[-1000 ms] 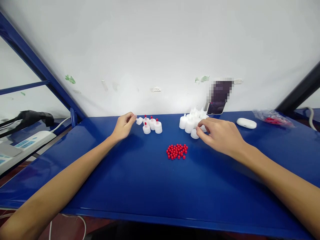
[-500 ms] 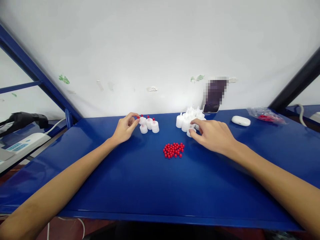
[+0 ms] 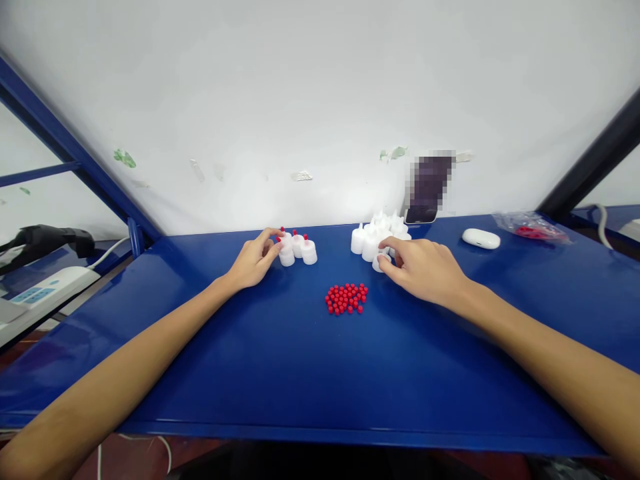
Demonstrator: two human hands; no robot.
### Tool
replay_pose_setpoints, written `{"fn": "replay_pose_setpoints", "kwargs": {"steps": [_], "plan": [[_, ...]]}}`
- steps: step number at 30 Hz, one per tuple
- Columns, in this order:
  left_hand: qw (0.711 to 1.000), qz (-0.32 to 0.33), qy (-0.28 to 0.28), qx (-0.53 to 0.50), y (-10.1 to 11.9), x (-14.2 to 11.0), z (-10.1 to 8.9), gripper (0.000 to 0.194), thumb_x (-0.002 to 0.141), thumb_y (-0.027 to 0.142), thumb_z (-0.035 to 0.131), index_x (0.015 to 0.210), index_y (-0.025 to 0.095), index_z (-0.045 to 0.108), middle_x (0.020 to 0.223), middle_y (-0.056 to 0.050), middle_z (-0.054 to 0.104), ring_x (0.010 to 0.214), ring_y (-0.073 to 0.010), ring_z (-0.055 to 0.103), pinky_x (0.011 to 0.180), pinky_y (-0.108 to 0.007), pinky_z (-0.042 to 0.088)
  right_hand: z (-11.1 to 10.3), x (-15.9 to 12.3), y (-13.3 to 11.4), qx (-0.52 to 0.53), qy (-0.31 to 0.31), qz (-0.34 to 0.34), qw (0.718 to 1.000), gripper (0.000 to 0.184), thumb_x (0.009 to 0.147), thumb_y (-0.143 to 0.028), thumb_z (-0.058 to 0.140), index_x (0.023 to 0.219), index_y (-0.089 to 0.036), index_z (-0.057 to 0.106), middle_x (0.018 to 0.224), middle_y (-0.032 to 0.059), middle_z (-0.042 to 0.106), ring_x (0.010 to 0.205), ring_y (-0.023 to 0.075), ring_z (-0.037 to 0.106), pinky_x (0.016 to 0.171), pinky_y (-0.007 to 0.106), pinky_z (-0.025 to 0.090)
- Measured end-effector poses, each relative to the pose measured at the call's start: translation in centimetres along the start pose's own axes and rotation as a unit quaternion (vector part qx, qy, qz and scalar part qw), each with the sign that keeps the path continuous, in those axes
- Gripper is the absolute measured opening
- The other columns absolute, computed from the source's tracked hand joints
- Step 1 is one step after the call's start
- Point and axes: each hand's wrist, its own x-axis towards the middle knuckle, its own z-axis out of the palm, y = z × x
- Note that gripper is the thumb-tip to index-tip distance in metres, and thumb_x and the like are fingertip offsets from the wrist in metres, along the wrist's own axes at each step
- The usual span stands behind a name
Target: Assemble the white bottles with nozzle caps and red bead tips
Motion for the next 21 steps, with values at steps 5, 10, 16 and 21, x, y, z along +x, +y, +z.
{"fn": "replay_pose_setpoints", "kwargs": {"steps": [5,10,16,21], "plan": [[1.000,-0.003,-0.001,0.027,-0.1,0.0,0.1,0.029,0.100,0.037,0.038,0.114,0.019,0.056,0.064,0.005,0.054,0.057,-0.0132,0.050,0.061,-0.025,0.034,0.3,0.0,0.1,0.007,-0.005,-0.002,1.000,0.038,0.091,-0.045,0.045,0.112,-0.023,0.069,0.072,0.0017,0.072,0.066,0.0230,0.067,0.052,0.029,0.034],[0.999,-0.006,-0.001,0.039,-0.2,-0.1,0.2,0.028,0.098,0.035,0.041,0.117,0.020,0.054,0.065,0.004,0.056,0.057,-0.0144,0.052,0.061,-0.026,0.035,0.4,0.0,0.1,0.009,0.019,-0.006,1.000,0.036,0.090,-0.043,0.047,0.109,-0.023,0.070,0.072,0.0020,0.072,0.063,0.0228,0.066,0.050,0.029,0.033],[0.984,0.033,0.173,-0.031,1.0,-0.4,-0.2,0.018,0.091,0.027,0.045,0.101,0.018,0.057,0.054,0.008,0.039,0.048,-0.0099,0.039,0.056,-0.024,0.032,0.5,0.1,0.5,-0.003,0.042,0.012,0.999,0.026,0.087,-0.039,0.050,0.099,-0.025,0.069,0.076,0.0018,0.074,0.062,0.0229,0.065,0.050,0.029,0.033],[0.983,0.027,0.009,-0.183,4.1,-0.6,0.4,0.015,0.077,0.017,0.042,0.077,0.016,0.057,0.051,0.006,0.044,0.047,-0.0090,0.041,0.054,-0.023,0.034,0.5,0.0,0.2,0.030,0.052,-0.005,0.998,0.022,0.088,-0.038,0.053,0.096,-0.024,0.069,0.075,0.0014,0.073,0.063,0.0218,0.066,0.054,0.030,0.038]]}}
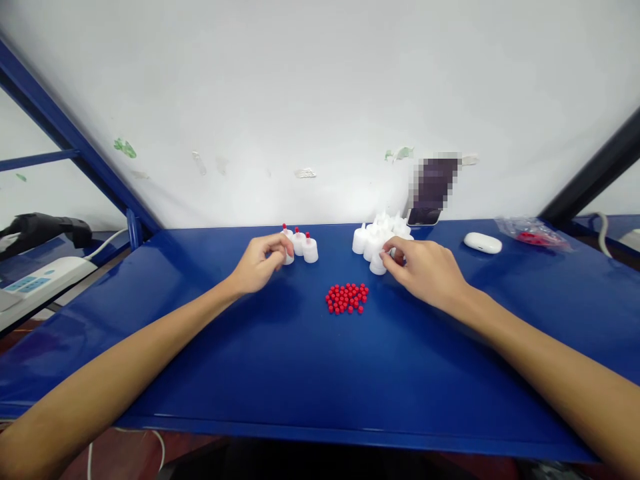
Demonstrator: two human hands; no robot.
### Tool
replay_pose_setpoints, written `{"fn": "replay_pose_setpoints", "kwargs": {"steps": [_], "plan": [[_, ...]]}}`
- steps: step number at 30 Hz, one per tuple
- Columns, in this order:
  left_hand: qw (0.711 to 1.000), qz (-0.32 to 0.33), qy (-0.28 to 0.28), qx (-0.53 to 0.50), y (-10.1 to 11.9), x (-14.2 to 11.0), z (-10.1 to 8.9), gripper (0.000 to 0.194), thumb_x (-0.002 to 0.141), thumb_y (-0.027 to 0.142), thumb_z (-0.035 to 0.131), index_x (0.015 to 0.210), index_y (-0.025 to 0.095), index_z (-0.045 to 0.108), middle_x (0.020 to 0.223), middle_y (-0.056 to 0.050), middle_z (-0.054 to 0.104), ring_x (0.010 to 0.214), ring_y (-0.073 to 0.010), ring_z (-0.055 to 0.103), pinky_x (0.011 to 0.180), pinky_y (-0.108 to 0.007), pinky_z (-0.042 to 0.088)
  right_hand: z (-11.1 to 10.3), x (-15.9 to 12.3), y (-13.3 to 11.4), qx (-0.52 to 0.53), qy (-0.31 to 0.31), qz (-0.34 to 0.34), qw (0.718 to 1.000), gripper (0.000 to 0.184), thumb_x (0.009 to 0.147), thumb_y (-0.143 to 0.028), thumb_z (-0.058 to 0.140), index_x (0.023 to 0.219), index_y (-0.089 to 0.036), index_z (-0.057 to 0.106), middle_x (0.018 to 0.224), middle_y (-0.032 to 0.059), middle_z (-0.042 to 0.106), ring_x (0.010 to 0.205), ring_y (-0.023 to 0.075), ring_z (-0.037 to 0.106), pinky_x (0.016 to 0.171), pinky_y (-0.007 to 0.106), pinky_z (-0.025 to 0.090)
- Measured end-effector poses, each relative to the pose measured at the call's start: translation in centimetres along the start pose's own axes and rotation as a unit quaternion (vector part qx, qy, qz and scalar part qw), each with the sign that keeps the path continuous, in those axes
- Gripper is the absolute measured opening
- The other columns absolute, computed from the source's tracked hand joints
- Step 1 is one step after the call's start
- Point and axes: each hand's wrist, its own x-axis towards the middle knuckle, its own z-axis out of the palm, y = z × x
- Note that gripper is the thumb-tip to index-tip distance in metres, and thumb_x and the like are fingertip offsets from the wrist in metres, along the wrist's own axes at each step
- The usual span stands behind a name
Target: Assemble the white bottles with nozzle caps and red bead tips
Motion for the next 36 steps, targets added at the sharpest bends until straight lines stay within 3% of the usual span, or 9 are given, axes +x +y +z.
{"fn": "replay_pose_setpoints", "kwargs": {"steps": [3,8,13,17,21,24,33,36], "plan": [[0.992,-0.043,-0.109,-0.052,1.4,-0.6,1.8,0.013,0.073,0.016,0.044,0.074,0.016,0.057,0.048,0.007,0.044,0.044,-0.0082,0.040,0.050,-0.022,0.034,-0.2,-0.3,-0.5,0.045,0.058,-0.022,0.997,0.020,0.088,-0.038,0.055,0.092,-0.023,0.068,0.069,0.0011,0.070,0.059,0.0190,0.064,0.056,0.030,0.043],[0.983,-0.016,-0.182,-0.003,2.1,-1.6,3.7,0.007,0.075,0.015,0.054,0.076,0.016,0.061,0.045,0.009,0.047,0.041,-0.0063,0.040,0.049,-0.019,0.035,-0.5,-1.0,-1.2,0.123,0.122,-0.109,0.979,0.013,0.090,-0.030,0.055,0.094,-0.022,0.065,0.064,-0.0006,0.065,0.053,0.0151,0.060,0.057,0.030,0.048],[0.982,-0.030,-0.187,0.007,2.1,-1.8,4.0,0.007,0.082,0.021,0.059,0.087,0.017,0.063,0.046,0.009,0.048,0.041,-0.0067,0.042,0.048,-0.018,0.035,-0.7,-1.4,-1.9,0.164,0.114,-0.190,0.961,0.008,0.092,-0.024,0.054,0.093,-0.022,0.061,0.078,0.0022,0.067,0.057,0.0140,0.059,0.057,0.030,0.049],[0.981,0.022,-0.193,0.019,1.9,-1.9,4.0,0.016,0.083,0.018,0.060,0.099,0.018,0.064,0.057,0.008,0.054,0.047,-0.0059,0.046,0.052,-0.018,0.036,-0.5,-1.5,-2.1,0.196,0.102,-0.169,0.961,0.012,0.094,-0.025,0.052,0.101,-0.021,0.060,0.096,0.0068,0.069,0.062,0.0150,0.064,0.061,0.031,0.053],[0.978,0.060,-0.198,0.033,1.6,-1.9,4.1,0.016,0.083,0.015,0.059,0.098,0.018,0.064,0.063,0.008,0.053,0.052,-0.0056,0.045,0.056,-0.018,0.036,-0.5,-1.6,-2.1,0.203,0.082,-0.125,0.968,0.019,0.094,-0.026,0.051,0.109,-0.022,0.061,0.087,0.0031,0.072,0.062,0.0164,0.068,0.058,0.029,0.053],[0.975,0.075,-0.200,0.053,1.5,-1.8,4.3,0.011,0.084,0.015,0.058,0.092,0.018,0.065,0.064,0.007,0.053,0.054,-0.0064,0.045,0.057,-0.019,0.035,-1.0,-1.5,-2.1,0.182,0.124,-0.154,0.963,0.017,0.092,-0.024,0.052,0.105,-0.021,0.063,0.085,0.0038,0.072,0.065,0.0175,0.068,0.056,0.029,0.052],[0.957,0.074,-0.260,0.107,1.9,-1.3,2.9,0.010,0.088,0.026,0.060,0.091,0.017,0.063,0.079,0.001,0.057,0.066,-0.0100,0.050,0.064,-0.023,0.039,-0.4,-1.1,-2.5,0.167,0.175,-0.249,0.938,0.017,0.084,-0.015,0.060,0.099,-0.021,0.063,0.093,0.0061,0.071,0.082,0.0220,0.070,0.076,0.034,0.056],[0.960,0.066,-0.259,0.086,2.0,-1.2,2.4,0.016,0.089,0.032,0.062,0.087,0.016,0.064,0.081,0.000,0.060,0.066,-0.0096,0.051,0.064,-0.023,0.040,-0.1,-1.3,-2.8,0.183,0.156,-0.244,0.940,0.016,0.085,-0.015,0.062,0.100,-0.021,0.064,0.092,0.0050,0.073,0.076,0.0196,0.071,0.068,0.030,0.057]]}}
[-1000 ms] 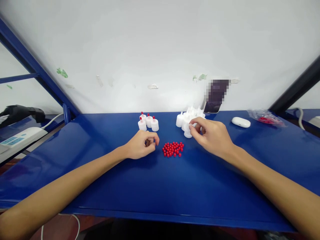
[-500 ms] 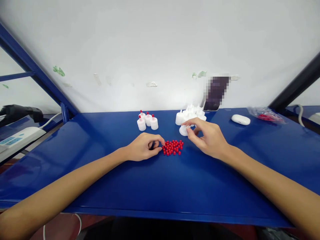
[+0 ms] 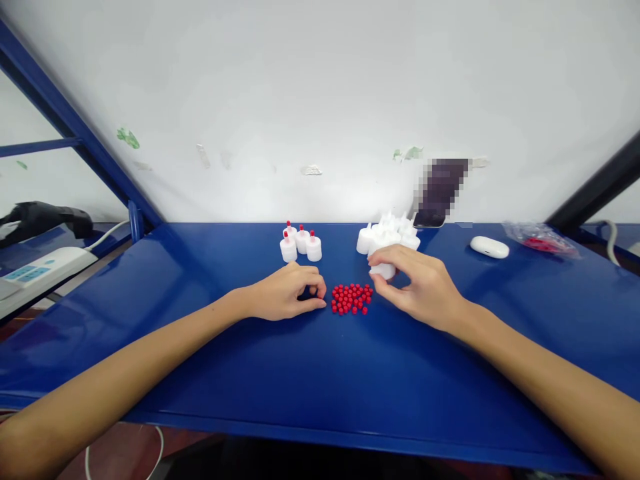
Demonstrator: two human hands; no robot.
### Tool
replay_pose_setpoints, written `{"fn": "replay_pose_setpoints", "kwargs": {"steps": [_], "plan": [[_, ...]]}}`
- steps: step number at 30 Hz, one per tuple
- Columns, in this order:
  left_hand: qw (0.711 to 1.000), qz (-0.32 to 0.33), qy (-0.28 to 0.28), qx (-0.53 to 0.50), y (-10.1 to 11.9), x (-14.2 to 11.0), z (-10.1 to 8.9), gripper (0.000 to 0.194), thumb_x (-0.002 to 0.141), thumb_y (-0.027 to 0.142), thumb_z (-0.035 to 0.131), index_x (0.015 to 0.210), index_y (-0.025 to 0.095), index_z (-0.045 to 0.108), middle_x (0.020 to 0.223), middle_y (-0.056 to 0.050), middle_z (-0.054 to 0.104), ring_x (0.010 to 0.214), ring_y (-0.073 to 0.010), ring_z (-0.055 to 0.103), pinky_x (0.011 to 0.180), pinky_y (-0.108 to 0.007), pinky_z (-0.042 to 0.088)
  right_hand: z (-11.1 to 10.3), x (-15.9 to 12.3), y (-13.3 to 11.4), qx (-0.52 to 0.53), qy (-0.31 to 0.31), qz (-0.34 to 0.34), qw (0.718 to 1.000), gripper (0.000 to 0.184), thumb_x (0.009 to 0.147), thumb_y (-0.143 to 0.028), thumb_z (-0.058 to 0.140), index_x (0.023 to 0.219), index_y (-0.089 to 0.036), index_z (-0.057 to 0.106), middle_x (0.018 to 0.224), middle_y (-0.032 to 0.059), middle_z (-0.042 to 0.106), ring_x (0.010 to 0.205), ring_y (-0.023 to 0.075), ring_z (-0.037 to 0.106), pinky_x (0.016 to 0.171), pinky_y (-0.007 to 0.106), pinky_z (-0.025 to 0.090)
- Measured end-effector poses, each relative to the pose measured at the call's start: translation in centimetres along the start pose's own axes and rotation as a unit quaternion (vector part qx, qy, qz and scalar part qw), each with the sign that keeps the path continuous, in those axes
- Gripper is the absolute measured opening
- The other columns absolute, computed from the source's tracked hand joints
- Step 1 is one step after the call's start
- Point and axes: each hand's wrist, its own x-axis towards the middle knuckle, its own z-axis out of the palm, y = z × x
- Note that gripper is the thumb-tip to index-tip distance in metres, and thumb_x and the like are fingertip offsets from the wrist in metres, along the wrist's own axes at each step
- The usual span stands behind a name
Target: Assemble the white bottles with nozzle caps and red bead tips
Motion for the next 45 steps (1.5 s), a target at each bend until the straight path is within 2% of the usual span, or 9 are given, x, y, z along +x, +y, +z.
{"fn": "replay_pose_setpoints", "kwargs": {"steps": [3,7,10,13,18,22,30,34,45], "plan": [[0.993,-0.042,0.047,-0.100,0.3,0.0,0.2,0.020,0.090,0.035,0.063,0.087,0.015,0.062,0.075,0.001,0.061,0.057,-0.0071,0.051,0.057,-0.021,0.039,0.2,-0.1,-0.6,0.021,-0.016,0.007,1.000,0.012,0.086,-0.016,0.065,0.097,-0.022,0.064,0.094,0.0047,0.074,0.072,0.0170,0.070,0.062,0.027,0.056],[0.949,-0.113,0.090,-0.279,1.1,0.3,1.0,0.029,0.090,0.044,0.062,0.091,0.015,0.058,0.076,0.001,0.062,0.046,-0.0057,0.055,0.046,-0.019,0.040,0.7,-0.1,-1.7,0.055,-0.023,-0.018,0.998,0.013,0.086,-0.017,0.068,0.098,-0.021,0.065,0.101,0.0073,0.073,0.090,0.0200,0.072,0.078,0.030,0.059],[0.919,-0.100,0.141,-0.354,1.8,0.7,1.6,0.030,0.089,0.044,0.065,0.089,0.014,0.058,0.075,-0.001,0.067,0.057,-0.0094,0.064,0.056,-0.021,0.048,1.0,-0.1,-2.6,0.082,-0.050,-0.023,0.995,0.022,0.085,-0.016,0.067,0.107,-0.021,0.067,0.106,0.0081,0.072,0.094,0.0202,0.071,0.082,0.031,0.060],[0.903,-0.085,0.191,-0.375,2.4,0.8,2.0,0.029,0.088,0.042,0.067,0.086,0.014,0.060,0.066,0.001,0.066,0.062,-0.0086,0.063,0.063,-0.020,0.048,1.0,-0.1,-3.4,0.106,-0.074,-0.021,0.991,0.027,0.086,-0.013,0.064,0.113,-0.020,0.066,0.108,0.0088,0.071,0.096,0.0194,0.070,0.082,0.030,0.060],[0.903,-0.108,0.177,-0.375,2.8,0.6,2.5,0.031,0.089,0.046,0.066,0.088,0.016,0.061,0.043,0.009,0.049,0.038,-0.0045,0.041,0.043,-0.017,0.033,0.8,-0.1,-3.8,0.133,-0.053,-0.038,0.989,0.031,0.085,-0.013,0.068,0.115,-0.018,0.063,0.101,0.0085,0.072,0.092,0.0186,0.070,0.080,0.030,0.060],[0.899,-0.112,0.169,-0.389,2.6,0.5,2.7,0.032,0.087,0.047,0.067,0.091,0.015,0.065,0.054,0.004,0.061,0.042,-0.0068,0.052,0.046,-0.019,0.041,0.8,-0.1,-3.9,0.136,-0.038,-0.053,0.989,0.030,0.084,-0.014,0.071,0.113,-0.018,0.064,0.096,0.0076,0.073,0.086,0.0182,0.070,0.076,0.029,0.060],[0.956,0.034,0.289,-0.045,3.2,0.4,3.1,0.017,0.093,0.030,0.061,0.089,0.017,0.072,0.092,-0.004,0.072,0.090,-0.0172,0.064,0.085,-0.035,0.044,0.9,-0.5,-4.1,0.150,-0.065,-0.031,0.986,0.021,0.085,-0.023,0.073,0.103,-0.019,0.065,0.087,0.0044,0.073,0.076,0.0156,0.070,0.069,0.025,0.058],[0.962,0.056,0.255,0.077,3.6,-0.1,3.3,0.025,0.093,0.032,0.051,0.090,0.016,0.070,0.080,-0.004,0.066,0.080,-0.0178,0.057,0.079,-0.038,0.037,0.6,-0.5,-4.5,0.172,-0.111,-0.016,0.979,0.012,0.087,-0.025,0.070,0.097,-0.019,0.066,0.080,0.0007,0.071,0.067,0.0117,0.066,0.064,0.022,0.055],[0.966,0.061,0.215,0.134,4.4,0.2,3.7,0.035,0.077,0.050,0.057,0.083,0.016,0.061,0.067,-0.003,0.060,0.061,-0.0168,0.051,0.063,-0.035,0.037,0.5,-0.6,-4.0,0.166,-0.113,-0.102,0.974,0.013,0.091,-0.023,0.064,0.104,-0.019,0.064,0.091,0.0058,0.071,0.080,0.0143,0.069,0.070,0.022,0.058]]}}
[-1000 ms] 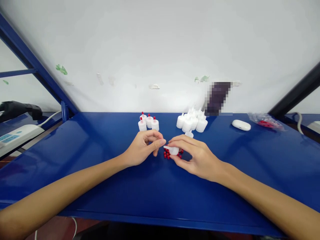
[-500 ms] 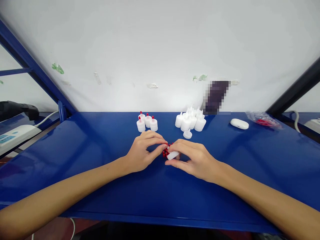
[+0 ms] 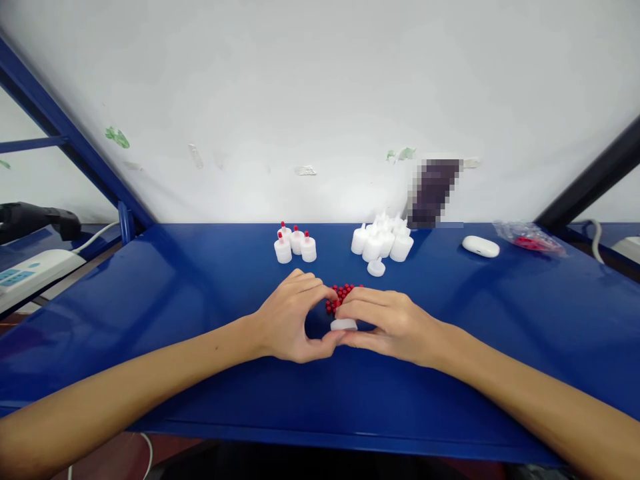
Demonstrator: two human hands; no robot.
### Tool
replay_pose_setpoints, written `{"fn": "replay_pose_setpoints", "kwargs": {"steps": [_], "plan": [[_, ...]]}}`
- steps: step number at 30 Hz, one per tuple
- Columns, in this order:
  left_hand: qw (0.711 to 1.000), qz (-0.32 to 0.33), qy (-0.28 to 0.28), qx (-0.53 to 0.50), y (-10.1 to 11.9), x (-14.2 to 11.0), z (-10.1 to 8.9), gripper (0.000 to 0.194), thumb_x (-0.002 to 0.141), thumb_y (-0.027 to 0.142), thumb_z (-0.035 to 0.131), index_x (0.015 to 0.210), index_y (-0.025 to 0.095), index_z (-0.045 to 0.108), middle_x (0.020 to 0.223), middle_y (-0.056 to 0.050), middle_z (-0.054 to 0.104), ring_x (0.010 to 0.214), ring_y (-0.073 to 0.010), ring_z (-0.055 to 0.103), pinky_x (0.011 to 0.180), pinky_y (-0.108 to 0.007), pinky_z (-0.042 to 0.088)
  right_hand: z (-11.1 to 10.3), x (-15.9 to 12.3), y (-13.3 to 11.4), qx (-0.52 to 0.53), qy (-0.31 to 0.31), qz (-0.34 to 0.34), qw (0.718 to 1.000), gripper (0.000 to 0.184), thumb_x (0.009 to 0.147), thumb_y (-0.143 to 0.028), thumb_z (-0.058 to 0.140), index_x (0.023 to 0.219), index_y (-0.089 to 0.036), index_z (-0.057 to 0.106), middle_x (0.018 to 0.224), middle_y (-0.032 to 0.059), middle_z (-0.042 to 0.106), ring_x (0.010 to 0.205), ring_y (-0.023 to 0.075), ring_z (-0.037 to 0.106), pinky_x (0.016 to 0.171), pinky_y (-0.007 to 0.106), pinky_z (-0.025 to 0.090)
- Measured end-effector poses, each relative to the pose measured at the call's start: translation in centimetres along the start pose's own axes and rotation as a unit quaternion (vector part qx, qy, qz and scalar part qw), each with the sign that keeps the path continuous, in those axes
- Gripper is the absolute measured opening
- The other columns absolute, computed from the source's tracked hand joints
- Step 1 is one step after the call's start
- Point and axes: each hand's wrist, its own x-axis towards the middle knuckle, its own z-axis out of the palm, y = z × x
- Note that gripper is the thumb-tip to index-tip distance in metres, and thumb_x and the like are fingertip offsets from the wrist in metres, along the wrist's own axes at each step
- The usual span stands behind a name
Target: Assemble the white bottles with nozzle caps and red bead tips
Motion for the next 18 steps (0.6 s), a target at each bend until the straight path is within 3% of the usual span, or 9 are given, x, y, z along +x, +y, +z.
{"fn": "replay_pose_setpoints", "kwargs": {"steps": [3,6,9,11,14,18], "plan": [[0.999,0.015,0.018,-0.034,-0.15,-0.13,0.05,0.032,0.073,0.048,0.058,0.083,0.017,0.060,0.060,0.000,0.058,0.054,-0.0143,0.050,0.062,-0.034,0.041,-0.11,0.07,-0.42,0.012,-0.002,0.001,1.000,0.016,0.090,-0.021,0.064,0.105,-0.020,0.061,0.093,0.0053,0.070,0.080,0.0147,0.068,0.070,0.024,0.057],[0.997,0.024,0.003,-0.066,-0.42,-0.26,0.03,0.037,0.075,0.047,0.057,0.096,0.016,0.060,0.053,0.005,0.054,0.045,-0.0113,0.047,0.060,-0.030,0.045,-0.23,0.11,-0.61,-0.018,0.016,0.010,1.000,0.019,0.083,-0.013,0.062,0.101,-0.020,0.058,0.080,0.0016,0.064,0.068,0.0139,0.062,0.061,0.025,0.052],[0.997,0.045,-0.030,-0.060,-0.51,-0.39,0.11,0.044,0.079,0.043,0.055,0.112,0.014,0.055,0.065,0.003,0.064,0.050,-0.0134,0.058,0.056,-0.028,0.049,-0.33,0.06,-0.32,-0.094,0.026,0.014,0.995,0.024,0.075,-0.017,0.062,0.097,-0.020,0.053,0.069,-0.0013,0.054,0.055,0.0134,0.050,0.050,0.027,0.042],[0.997,0.061,-0.032,-0.028,-0.39,-0.47,0.24,0.043,0.080,0.035,0.052,0.117,0.013,0.051,0.080,-0.002,0.071,0.061,-0.0167,0.066,0.056,-0.028,0.051,-0.30,0.02,-0.06,-0.135,0.023,0.012,0.991,0.029,0.072,-0.021,0.061,0.099,-0.019,0.051,0.072,0.0005,0.056,0.055,0.0144,0.050,0.050,0.028,0.041],[0.995,0.099,-0.008,0.024,-0.10,-0.53,0.53,0.037,0.079,0.027,0.047,0.113,0.013,0.049,0.089,-0.005,0.072,0.070,-0.0198,0.070,0.057,-0.030,0.053,-0.07,-0.06,0.14,-0.160,0.015,-0.027,0.987,0.035,0.072,-0.020,0.060,0.105,-0.020,0.050,0.080,0.0031,0.063,0.060,0.0160,0.056,0.054,0.029,0.041],[0.987,0.149,0.006,0.066,0.08,-0.47,0.95,0.026,0.074,0.027,0.044,0.098,0.015,0.049,0.074,-0.004,0.066,0.061,-0.0209,0.067,0.050,-0.032,0.050,0.26,-0.13,0.08,-0.173,0.013,-0.061,0.983,0.039,0.072,-0.022,0.059,0.110,-0.021,0.048,0.089,0.0061,0.068,0.066,0.0189,0.062,0.057,0.031,0.043]]}}
